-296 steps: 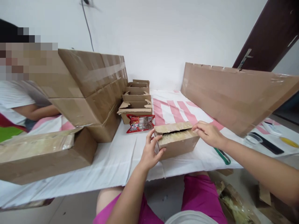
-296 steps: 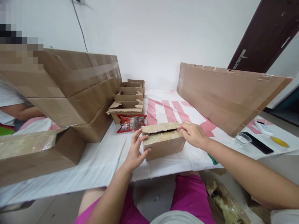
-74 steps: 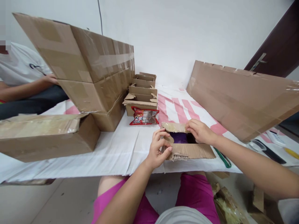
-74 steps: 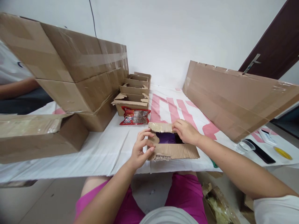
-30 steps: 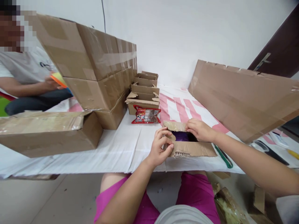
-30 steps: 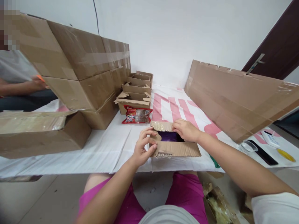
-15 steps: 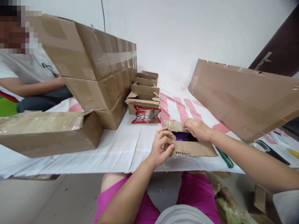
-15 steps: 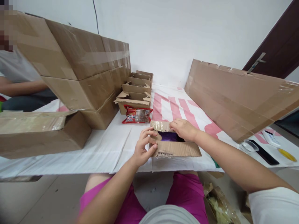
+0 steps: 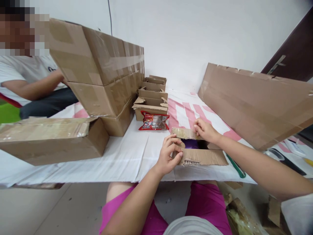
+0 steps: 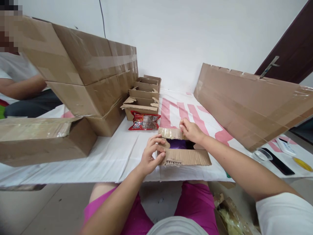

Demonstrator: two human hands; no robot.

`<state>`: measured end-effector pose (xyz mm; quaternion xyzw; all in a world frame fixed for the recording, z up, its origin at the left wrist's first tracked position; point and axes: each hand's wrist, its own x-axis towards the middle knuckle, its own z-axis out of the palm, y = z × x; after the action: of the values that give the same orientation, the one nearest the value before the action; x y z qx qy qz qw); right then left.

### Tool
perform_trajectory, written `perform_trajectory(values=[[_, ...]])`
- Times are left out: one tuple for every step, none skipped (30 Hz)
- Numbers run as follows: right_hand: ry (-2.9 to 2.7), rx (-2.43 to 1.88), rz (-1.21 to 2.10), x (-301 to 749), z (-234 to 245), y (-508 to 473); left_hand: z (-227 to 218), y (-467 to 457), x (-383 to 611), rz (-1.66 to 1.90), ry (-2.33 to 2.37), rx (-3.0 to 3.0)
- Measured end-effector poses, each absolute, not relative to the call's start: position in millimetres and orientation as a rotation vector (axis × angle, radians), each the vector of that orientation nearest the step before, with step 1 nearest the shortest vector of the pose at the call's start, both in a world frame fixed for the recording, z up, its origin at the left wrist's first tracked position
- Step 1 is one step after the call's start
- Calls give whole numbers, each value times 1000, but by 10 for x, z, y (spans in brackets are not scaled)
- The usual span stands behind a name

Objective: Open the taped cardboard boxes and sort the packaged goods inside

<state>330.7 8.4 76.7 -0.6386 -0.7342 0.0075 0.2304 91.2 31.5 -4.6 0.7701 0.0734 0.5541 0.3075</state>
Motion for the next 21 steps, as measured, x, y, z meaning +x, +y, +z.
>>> perform_trajectory(values=[[-1978, -1749, 32, 3347, 781, 52, -49, 319, 910, 1464, 195, 2038], [-1932, -1739, 38, 3394, 795, -2, -53, 322, 908, 1463, 197, 2037], [-1878, -1721, 46, 3448, 807, -79, -56, 324, 906, 1460, 201, 2037], [-1813, -1701, 55, 3509, 814, -178, -58, 325, 904, 1458, 206, 2038], [-1741, -1681, 62, 3576, 812, -298, -61, 324, 903, 1455, 210, 2039], [-1668, -1669, 67, 3650, 798, -436, -63, 324, 903, 1452, 211, 2040], [-1598, -1669, 67, 3730, 769, -586, -64, 323, 904, 1449, 212, 2043], [-1547, -1693, 56, 3815, 724, -746, -65, 322, 905, 1448, 212, 2046], [-1506, -1740, 36, 3906, 663, -911, -66, 321, 908, 1450, 212, 2048], [-1471, -1799, 18, 4001, 590, -1079, -66, 320, 912, 1455, 214, 2049], [-1435, -1873, -5, 4100, 505, -1250, -67, 319, 916, 1461, 216, 2050], [-1391, -1944, -52, 4200, 413, -1423, -67, 318, 921, 1469, 220, 2052], [-1363, -2017, -94, 4301, 315, -1600, -68, 318, 925, 1476, 224, 2054], [-1323, -2090, -169, 4400, 212, -1781, -69, 318, 929, 1482, 229, 2057], [-1279, -2160, -252, 4495, 104, -1968, -71, 318, 931, 1486, 235, 2062], [-1227, -2239, -323, 4583, -10, -2160, -72, 319, 933, 1486, 241, 2067], [-1152, -2318, -363, 4662, -135, -2355, -74, 320, 933, 1485, 247, 2073], [-1061, -2417, -371, 4730, -273, -2548, -75, 321, 933, 1482, 252, 2079], [-989, -2512, -340, 4786, -427, -2735, -77, 322, 933, 1477, 253, 2085], [-943, -2586, -289, 4828, -598, -2910, -78, 322, 933, 1473, 253, 2092], [-889, -2651, -233, 4855, -785, -3069, -80, 320, 935, 1470, 253, 2098]])
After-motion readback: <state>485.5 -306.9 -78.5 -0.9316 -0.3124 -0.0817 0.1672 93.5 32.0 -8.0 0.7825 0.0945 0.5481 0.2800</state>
